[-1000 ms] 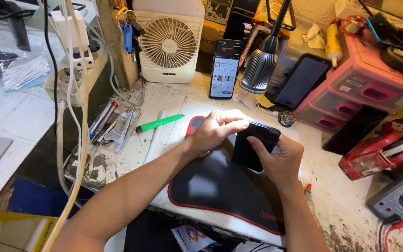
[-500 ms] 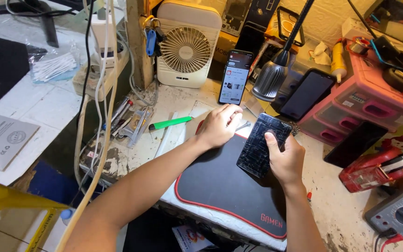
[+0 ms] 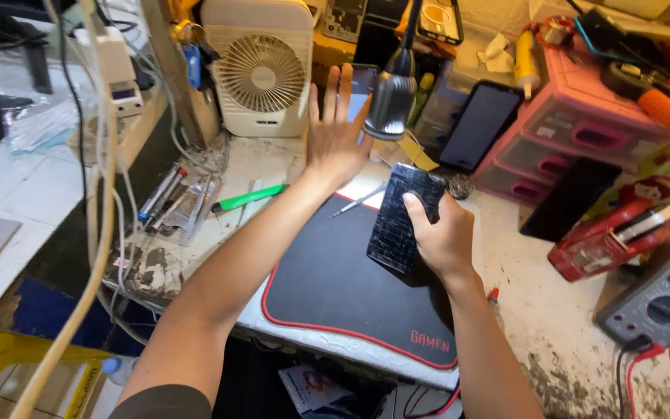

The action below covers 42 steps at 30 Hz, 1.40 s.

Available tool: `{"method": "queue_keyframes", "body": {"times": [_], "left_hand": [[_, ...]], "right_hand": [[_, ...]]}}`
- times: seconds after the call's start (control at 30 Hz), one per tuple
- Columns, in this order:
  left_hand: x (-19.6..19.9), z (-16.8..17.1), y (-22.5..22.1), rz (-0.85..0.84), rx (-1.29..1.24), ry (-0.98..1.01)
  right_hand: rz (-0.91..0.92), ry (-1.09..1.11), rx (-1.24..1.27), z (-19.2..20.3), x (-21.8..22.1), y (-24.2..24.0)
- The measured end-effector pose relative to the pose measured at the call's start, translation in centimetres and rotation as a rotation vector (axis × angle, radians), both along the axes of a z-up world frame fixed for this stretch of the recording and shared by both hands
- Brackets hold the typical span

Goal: The person is securing internal components and the screen of a mobile phone during a repair process using manual pressure and an electric screwdriver.

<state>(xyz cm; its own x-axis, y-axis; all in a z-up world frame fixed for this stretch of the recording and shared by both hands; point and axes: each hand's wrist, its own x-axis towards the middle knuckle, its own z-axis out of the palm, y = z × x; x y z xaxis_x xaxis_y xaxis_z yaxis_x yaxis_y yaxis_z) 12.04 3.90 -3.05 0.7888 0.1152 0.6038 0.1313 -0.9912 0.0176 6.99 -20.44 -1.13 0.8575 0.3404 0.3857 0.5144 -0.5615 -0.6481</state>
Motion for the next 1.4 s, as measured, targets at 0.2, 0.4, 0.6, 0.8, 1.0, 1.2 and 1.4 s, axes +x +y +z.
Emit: {"method": "queue_keyframes", "body": {"times": [0.2,0.4,0.6,0.8,1.0,1.2,1.4], "left_hand": [[1.9,-1.6,1.3,0.039,0.135,-0.416],[0.5,0.6,-0.3,0.136,-0.019,-0.066],[-0.4,1.2,-1.2,0.034,-0.055,-0.101],[-1.5,1.3,-1.3,-0.020,-0.042,-0.176],[-4.1,1.3,-1.7,-0.516,-0.502,-0.441],[-4.2,-2.3,-4.9,-0.823,-1.665,0.364],[-7.1,0.7,-7.7,-0.853,-1.561,0.411]], "right_hand": [[0.068,-0.049,0.062,-0.2,0.3,0.0],[0.106,-0.057,0.083,0.2,0.0,0.0],[0.125,-0.063,0.095,0.4,-0.2,0.0],[0.133,-0.074,0.120,0.5,-0.3,0.1],[0.105,0.013,0.177,0.6,-0.5,0.2],[0.052,0.080,0.364,0.8,-0.3,0.7],[-0.136,0.037,0.314,1.4,0.3,-0.3]]}}
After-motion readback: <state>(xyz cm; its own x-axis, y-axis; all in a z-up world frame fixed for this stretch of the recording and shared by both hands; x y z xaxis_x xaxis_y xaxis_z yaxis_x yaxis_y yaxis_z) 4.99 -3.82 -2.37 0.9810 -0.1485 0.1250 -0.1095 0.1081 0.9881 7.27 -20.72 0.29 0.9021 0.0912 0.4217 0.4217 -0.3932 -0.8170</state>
